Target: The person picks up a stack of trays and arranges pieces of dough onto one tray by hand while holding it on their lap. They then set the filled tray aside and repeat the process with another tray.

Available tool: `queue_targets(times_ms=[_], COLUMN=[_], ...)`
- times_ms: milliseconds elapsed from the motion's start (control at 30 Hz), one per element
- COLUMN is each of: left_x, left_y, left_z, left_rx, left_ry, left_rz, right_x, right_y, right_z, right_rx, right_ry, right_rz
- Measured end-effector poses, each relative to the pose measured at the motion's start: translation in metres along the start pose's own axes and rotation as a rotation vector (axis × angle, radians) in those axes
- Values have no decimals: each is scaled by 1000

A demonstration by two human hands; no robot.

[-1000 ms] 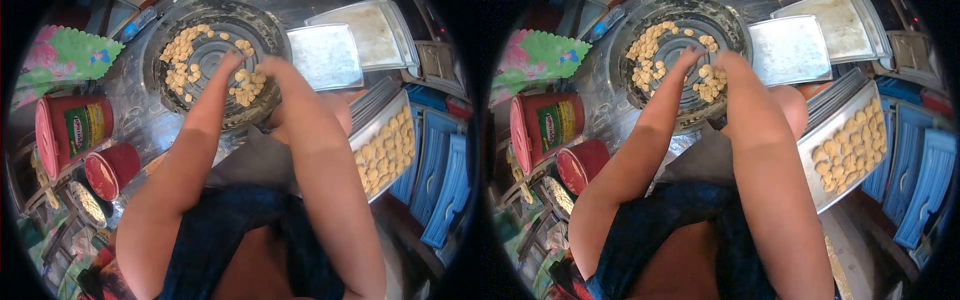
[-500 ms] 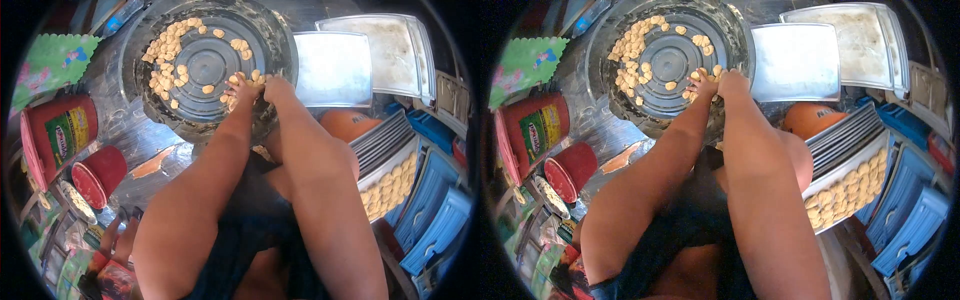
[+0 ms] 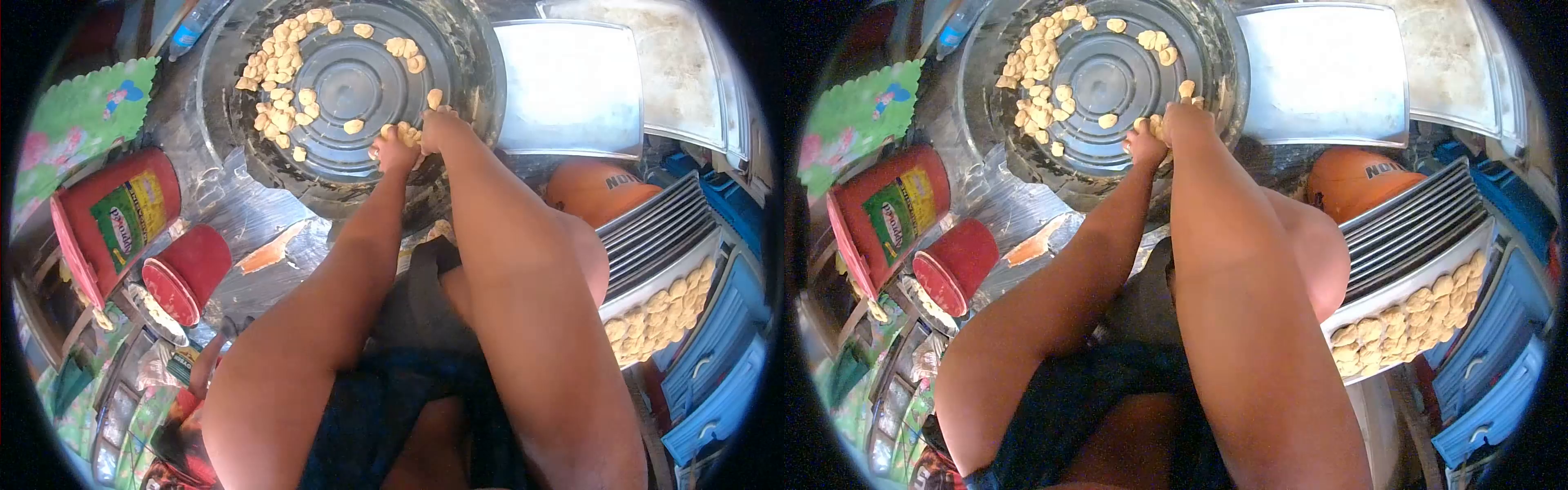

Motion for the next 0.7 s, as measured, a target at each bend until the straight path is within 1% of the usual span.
queue_targets(times_ms=[33, 67, 100, 133, 167, 233, 267, 367, 400, 433, 467, 500, 533, 567, 633, 700], left_x=[7, 7, 6, 9, 5, -26, -41, -82, -91, -99, -108, -114, -121, -125, -129, -137], left_y=[2, -2, -6, -3, -21, -48, -72, -141, -159, -172, -190, -199, -216, -231, -254, -275], left_z=[-2, -7, -13, -10, -2, 24, 41, 85, 94, 101, 107, 111, 119, 127, 141, 168], left_rx=[-9, -49, -85, -5, -9, 197, 202, 241, 253, 270, 274, 292, 197, 103, -25, -166], left_ry=[4, 68, 135, 83, 98, 131, 157, 269, 330, 389, 537, 523, 592, 660, 757, 763], left_rz=[3, 94, 184, 696, 698, 1531, 1529, 1561, 1513, 1464, 1430, 1501, 1495, 1491, 1368, 1223], right_x=[3, 7, 4, 0, 0, -10, -11, 35, 46, 51, 56, 58, 61, 65, 60, 56], right_y=[4, 2, 3, 4, -2, -17, -28, -31, -40, -46, -59, -71, -85, -100, -126, -142], right_z=[-6, -12, -18, -18, -13, 4, 17, 79, 87, 91, 97, 102, 117, 130, 166, 197], right_rx=[59, 42, 75, 113, 98, 72, 50, 917, 960, 931, 880, 826, 850, 822, 688, 540], right_ry=[0, -2, 76, 155, 155, 253, 249, -89, -170, -181, -245, -306, -347, -421, -554, -675], right_rz=[1, 4, -95, -197, -201, -573, -583, -1154, -1238, -1240, -1285, -1329, -1354, -1410, -1442, -1515])
Point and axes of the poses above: each hand's wrist, its own z-axis away from the middle knuckle, its own y-axis out of the palm, x = y × z, the point moved 7 cm from there along -z, towards the middle knuckle, and after that the axes turned 13 degrees about y, right-handed, at the moved point
